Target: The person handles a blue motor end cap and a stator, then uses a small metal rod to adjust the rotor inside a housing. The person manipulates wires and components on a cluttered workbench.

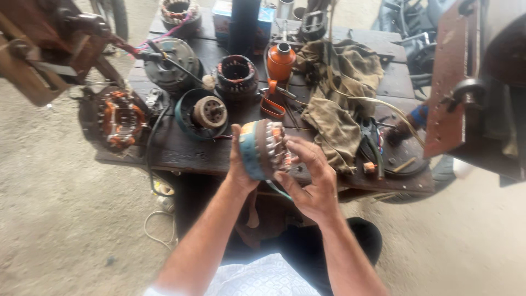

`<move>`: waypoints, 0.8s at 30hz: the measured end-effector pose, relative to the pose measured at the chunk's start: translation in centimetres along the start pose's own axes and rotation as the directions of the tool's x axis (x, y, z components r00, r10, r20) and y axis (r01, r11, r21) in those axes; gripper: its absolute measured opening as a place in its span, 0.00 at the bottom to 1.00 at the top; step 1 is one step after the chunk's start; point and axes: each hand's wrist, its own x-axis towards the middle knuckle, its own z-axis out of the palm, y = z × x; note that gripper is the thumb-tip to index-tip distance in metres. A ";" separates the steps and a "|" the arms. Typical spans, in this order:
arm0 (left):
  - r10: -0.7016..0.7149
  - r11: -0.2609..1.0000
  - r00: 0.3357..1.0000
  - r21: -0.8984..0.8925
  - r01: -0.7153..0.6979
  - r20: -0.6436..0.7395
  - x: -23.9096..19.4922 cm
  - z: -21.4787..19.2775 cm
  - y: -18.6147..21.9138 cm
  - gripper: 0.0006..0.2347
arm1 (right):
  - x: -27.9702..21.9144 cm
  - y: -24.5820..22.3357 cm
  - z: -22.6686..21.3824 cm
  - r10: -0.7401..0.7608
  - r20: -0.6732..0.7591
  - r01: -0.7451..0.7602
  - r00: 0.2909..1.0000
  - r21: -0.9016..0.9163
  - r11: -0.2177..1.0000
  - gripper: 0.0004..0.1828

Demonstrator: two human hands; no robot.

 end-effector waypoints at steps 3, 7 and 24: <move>-0.051 0.996 0.998 -0.070 0.054 0.040 0.1 -0.6 0.0 0.39 | 0.7 0.9 -0.1 -0.024 0.000 0.024 1.000 -0.056 0.998 0.50; -0.048 0.996 0.998 0.082 0.045 0.038 0.1 -1.3 -0.8 0.41 | 0.9 2.3 0.4 0.297 0.236 -0.336 0.925 0.152 0.929 0.73; -0.133 0.911 0.963 0.412 0.026 0.233 -0.9 1.1 2.9 0.54 | 0.5 4.7 1.4 0.226 0.247 -0.315 0.942 0.428 0.847 0.74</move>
